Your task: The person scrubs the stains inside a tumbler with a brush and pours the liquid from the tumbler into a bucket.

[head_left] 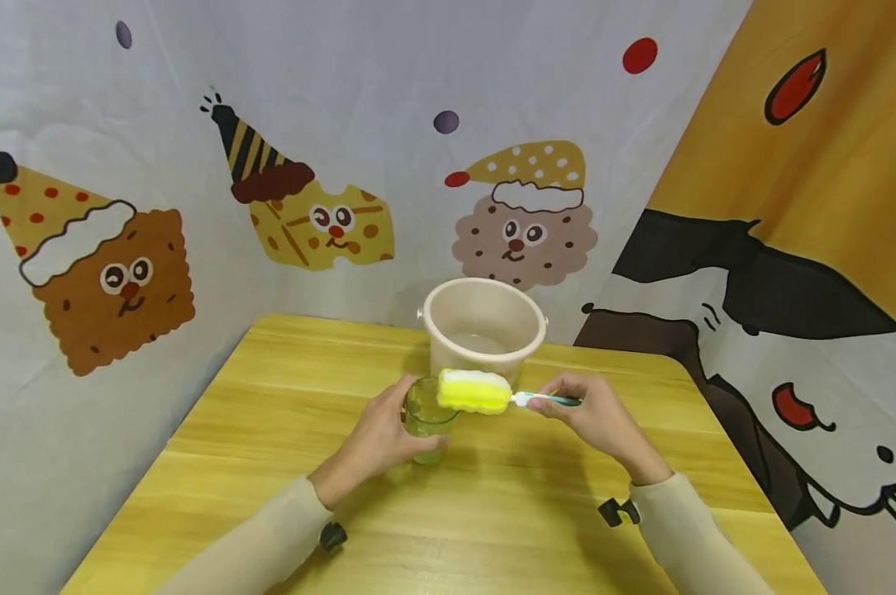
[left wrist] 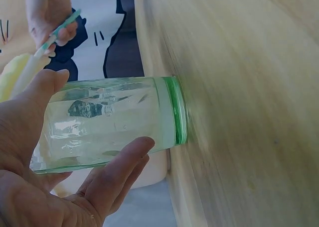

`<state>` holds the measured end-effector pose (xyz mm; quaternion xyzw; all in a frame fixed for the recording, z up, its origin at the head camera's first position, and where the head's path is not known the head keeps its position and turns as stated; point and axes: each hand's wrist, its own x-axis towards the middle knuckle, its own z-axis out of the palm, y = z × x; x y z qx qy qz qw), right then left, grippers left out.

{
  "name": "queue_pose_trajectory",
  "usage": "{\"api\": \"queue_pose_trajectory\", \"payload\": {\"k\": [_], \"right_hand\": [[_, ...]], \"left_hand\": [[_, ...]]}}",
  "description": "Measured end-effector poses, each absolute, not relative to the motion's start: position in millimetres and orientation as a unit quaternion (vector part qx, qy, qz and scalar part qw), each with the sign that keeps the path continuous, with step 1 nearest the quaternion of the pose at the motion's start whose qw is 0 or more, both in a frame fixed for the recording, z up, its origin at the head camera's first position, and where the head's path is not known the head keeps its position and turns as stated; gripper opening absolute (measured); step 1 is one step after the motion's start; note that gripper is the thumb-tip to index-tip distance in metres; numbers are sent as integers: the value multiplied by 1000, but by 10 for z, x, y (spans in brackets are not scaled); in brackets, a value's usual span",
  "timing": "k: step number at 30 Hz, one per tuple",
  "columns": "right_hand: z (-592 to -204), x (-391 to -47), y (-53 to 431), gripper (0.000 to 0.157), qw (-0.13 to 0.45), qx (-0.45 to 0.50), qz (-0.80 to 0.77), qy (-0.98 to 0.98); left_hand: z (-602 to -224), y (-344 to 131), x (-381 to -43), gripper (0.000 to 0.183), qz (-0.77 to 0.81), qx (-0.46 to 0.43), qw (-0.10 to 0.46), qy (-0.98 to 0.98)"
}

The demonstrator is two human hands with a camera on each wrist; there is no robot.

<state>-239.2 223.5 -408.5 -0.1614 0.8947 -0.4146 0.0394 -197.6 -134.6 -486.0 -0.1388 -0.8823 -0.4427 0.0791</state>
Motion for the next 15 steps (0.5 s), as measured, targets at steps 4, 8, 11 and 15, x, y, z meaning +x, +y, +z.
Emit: {"api": "queue_pose_trajectory", "payload": {"k": [4,8,11,15], "right_hand": [[-4166,-2366,2372,20,59,-151,-428,889],[-4214,-2368,2517,23,71,-136,-434,888],[-4260,-2370,2644,27,83,-120,-432,890],[-4336,-2384,2832,29,90,-108,-416,898]], "left_hand": [[-4868,-1334,-1973,88,-437,-140,79,-885],[-4853,-1317,-1981,90,-438,-136,79,-885],[-4845,-1309,-1983,90,-440,-131,78,-885],[-4841,-1311,-1980,90,-440,-126,76,-886]]}}
